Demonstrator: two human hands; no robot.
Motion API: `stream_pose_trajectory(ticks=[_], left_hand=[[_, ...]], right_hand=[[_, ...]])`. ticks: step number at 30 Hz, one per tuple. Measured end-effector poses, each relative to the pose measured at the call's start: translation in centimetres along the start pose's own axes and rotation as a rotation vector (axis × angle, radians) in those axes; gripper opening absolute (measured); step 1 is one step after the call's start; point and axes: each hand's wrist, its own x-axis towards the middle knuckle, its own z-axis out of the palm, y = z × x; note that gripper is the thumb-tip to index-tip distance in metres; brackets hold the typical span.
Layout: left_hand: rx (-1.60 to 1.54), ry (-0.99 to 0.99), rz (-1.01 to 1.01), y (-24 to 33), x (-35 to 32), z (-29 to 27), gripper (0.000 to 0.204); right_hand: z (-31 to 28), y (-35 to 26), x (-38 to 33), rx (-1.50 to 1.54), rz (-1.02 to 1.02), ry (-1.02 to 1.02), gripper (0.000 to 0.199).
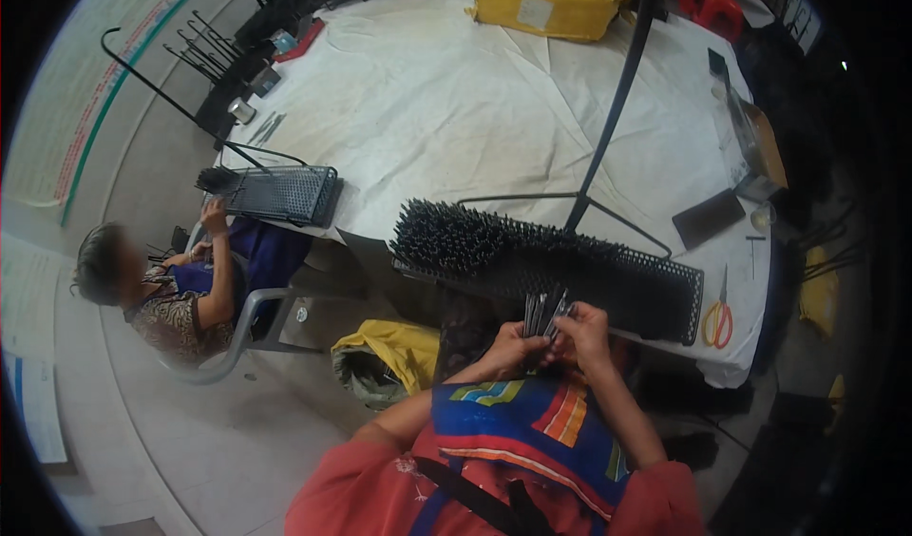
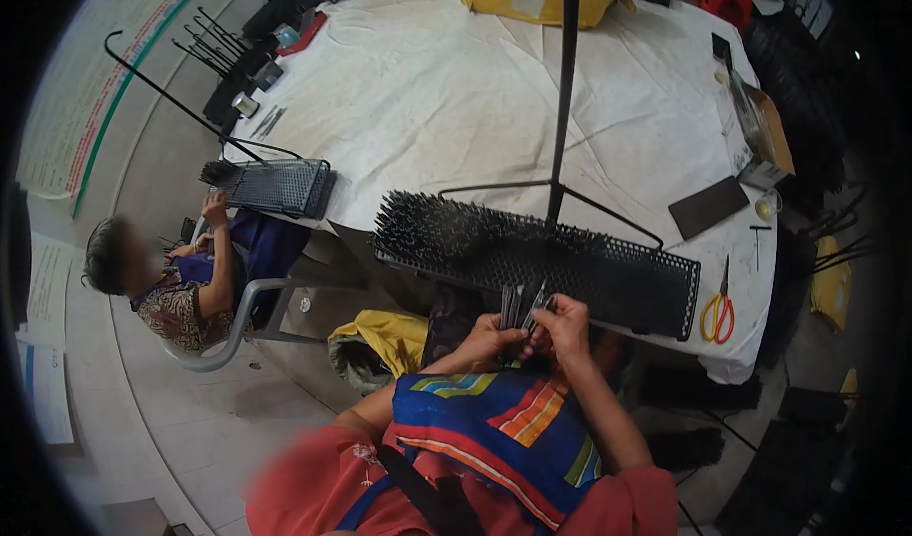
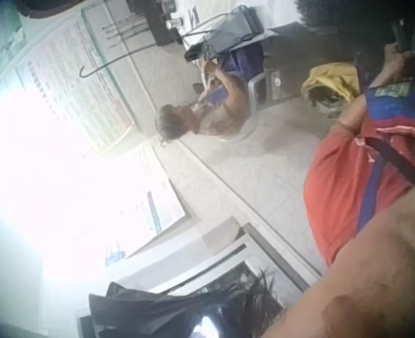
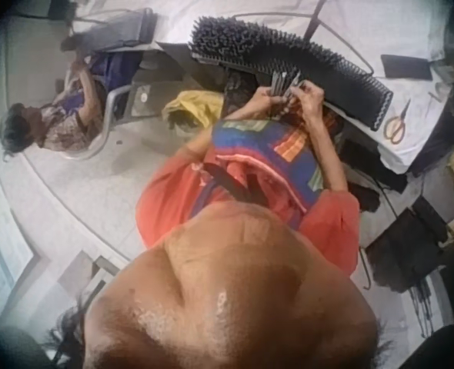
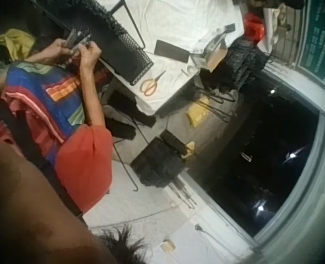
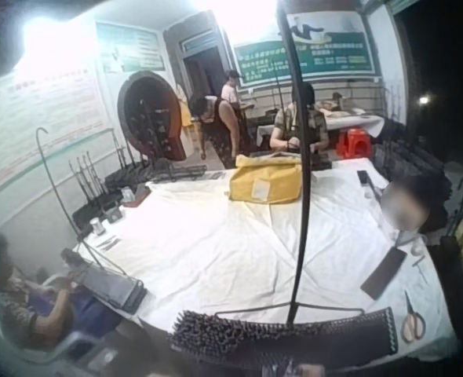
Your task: The person is manually inserting small metal tubes into a plastic brush base to assemble industrial brushes.
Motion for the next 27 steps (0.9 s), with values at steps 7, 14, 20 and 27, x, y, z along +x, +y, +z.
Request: stream_pose_trajectory(ticks=[7,14,20,27], left_hand=[[-0.079,-0.046,-0.024,1.2,0.5,0.2,0.016],[-0.233,0.1,-0.11,0.7,2.0,-1.3,0.016],[-0.223,0.083,-0.01,1.0,1.0,-0.4,0.023],[-0.265,0.069,-0.053,1.2,1.3,-0.3,0.024]], right_hand=[[-0.8,-2.2,1.8,-0.218,-0.031,-0.063,0.007],[-1.4,-3.4,1.3,-0.011,-0.258,0.1,0.003],[-0.5,-5.8,1.3,-0.125,-0.662,0.301,0.006],[0.9,-6.3,4.1,-0.175,-0.9,0.251,0.009]])
